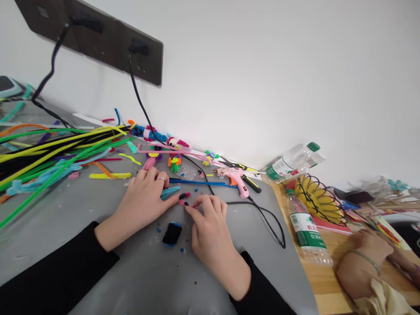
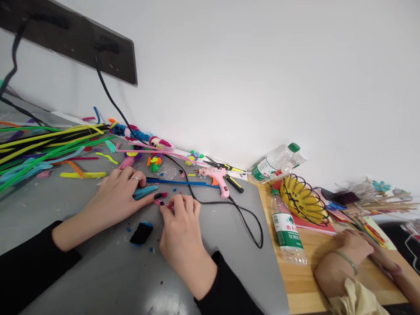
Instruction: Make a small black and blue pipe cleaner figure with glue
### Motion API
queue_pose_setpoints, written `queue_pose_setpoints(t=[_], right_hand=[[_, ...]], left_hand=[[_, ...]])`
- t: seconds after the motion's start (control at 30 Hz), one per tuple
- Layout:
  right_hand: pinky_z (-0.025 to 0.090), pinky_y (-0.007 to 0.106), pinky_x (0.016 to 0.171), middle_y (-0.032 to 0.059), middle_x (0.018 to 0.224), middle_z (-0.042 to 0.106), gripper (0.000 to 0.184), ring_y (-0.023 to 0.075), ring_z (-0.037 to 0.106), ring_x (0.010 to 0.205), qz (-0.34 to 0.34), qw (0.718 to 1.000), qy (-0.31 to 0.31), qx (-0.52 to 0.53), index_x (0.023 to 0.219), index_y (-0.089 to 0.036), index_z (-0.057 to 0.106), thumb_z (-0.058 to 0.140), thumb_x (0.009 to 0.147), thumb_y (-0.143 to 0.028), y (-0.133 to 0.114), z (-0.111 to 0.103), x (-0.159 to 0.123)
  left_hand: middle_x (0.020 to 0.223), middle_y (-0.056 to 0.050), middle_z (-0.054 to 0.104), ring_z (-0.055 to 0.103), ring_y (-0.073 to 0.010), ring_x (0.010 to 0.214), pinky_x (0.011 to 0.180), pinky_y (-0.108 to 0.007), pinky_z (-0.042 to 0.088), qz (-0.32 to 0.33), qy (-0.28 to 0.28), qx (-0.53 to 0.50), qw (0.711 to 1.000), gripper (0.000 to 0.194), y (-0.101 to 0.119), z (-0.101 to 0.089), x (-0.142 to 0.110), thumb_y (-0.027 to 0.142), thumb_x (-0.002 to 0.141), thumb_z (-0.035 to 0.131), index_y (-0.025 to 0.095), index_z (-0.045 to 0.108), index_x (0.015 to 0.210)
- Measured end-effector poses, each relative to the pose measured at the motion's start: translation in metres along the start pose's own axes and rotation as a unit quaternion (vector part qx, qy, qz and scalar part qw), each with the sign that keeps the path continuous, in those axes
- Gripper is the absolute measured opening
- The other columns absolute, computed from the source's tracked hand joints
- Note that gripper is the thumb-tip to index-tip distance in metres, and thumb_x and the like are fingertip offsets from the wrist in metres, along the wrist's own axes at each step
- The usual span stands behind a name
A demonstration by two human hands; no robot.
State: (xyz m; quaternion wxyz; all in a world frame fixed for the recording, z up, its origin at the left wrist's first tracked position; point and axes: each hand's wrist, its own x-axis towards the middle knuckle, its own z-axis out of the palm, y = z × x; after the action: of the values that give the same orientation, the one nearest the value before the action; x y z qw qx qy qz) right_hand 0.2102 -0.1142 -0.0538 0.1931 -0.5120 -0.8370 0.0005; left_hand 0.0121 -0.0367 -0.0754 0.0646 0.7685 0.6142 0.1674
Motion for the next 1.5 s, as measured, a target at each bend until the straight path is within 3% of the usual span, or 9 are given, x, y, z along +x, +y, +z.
queue_pose_setpoints(t=[0.53,0.73,0.93,1.07,1.23,1.5], right_hand=[[0.042,0.044,0.086,0.0147,0.111,0.064,0.044,0.0296,0.052,0.104,-0.002,0.999,0.046,0.012,0.113,-0.014,0.076,0.057,0.079,0.006,0.002,0.002,-0.0027],[0.043,0.044,0.087,0.0144,0.113,0.063,0.045,0.03,0.052,0.105,0.009,1.0,0.021,0.017,0.115,-0.015,0.076,0.059,0.079,0.006,0.0044,0.0037,-0.0035],[0.043,0.044,0.087,0.0139,0.114,0.064,0.051,0.0299,0.054,0.107,0.011,0.998,0.05,0.035,0.12,-0.016,0.076,0.057,0.08,0.008,0.0055,0.001,-0.0043],[0.042,0.044,0.084,0.0132,0.11,0.066,0.041,0.0289,0.055,0.104,0.008,0.995,0.09,0.031,0.106,-0.016,0.078,0.056,0.082,0.009,0.0064,0.001,-0.0031],[0.041,0.043,0.082,0.0127,0.108,0.069,0.038,0.0288,0.056,0.103,0.02,0.996,0.08,0.024,0.095,-0.018,0.079,0.057,0.081,0.009,0.0076,0.0028,-0.0023],[0.04,0.042,0.083,0.011,0.109,0.069,0.044,0.0273,0.056,0.104,0.022,0.995,0.091,0.037,0.108,-0.019,0.08,0.057,0.083,0.009,0.0077,0.0008,-0.0039]], left_hand=[[0.101,-0.012,0.061,0.059,-0.0391,0.108,0.086,-0.046,0.049,-0.003,-0.018,-0.001,1.0,0.031,0.0013,-0.0038,0.0009,0.055,0.09,0.067,0.025,0.057,0.09],[0.101,-0.011,0.062,0.059,-0.0386,0.105,0.084,-0.046,0.049,0.008,0.0,-0.006,1.0,0.029,-0.0009,-0.0011,-0.0005,0.053,0.093,0.063,0.025,0.056,0.09],[0.1,-0.011,0.061,0.059,-0.0379,0.104,0.083,-0.044,0.049,0.011,0.011,-0.001,1.0,0.03,-0.0014,0.0,0.0,0.053,0.09,0.068,0.026,0.057,0.089],[0.098,-0.011,0.06,0.059,-0.0376,0.103,0.082,-0.045,0.049,0.012,0.015,0.0,1.0,0.032,-0.0011,0.0,-0.0002,0.055,0.09,0.068,0.026,0.056,0.087],[0.098,-0.011,0.06,0.059,-0.038,0.103,0.083,-0.046,0.049,0.015,0.01,0.001,1.0,0.032,-0.0018,-0.0007,0.0002,0.056,0.091,0.066,0.025,0.056,0.089],[0.098,-0.011,0.061,0.059,-0.0381,0.104,0.083,-0.046,0.05,0.005,0.004,-0.003,1.0,0.032,0.0007,-0.0033,0.0005,0.055,0.09,0.068,0.026,0.056,0.087]])
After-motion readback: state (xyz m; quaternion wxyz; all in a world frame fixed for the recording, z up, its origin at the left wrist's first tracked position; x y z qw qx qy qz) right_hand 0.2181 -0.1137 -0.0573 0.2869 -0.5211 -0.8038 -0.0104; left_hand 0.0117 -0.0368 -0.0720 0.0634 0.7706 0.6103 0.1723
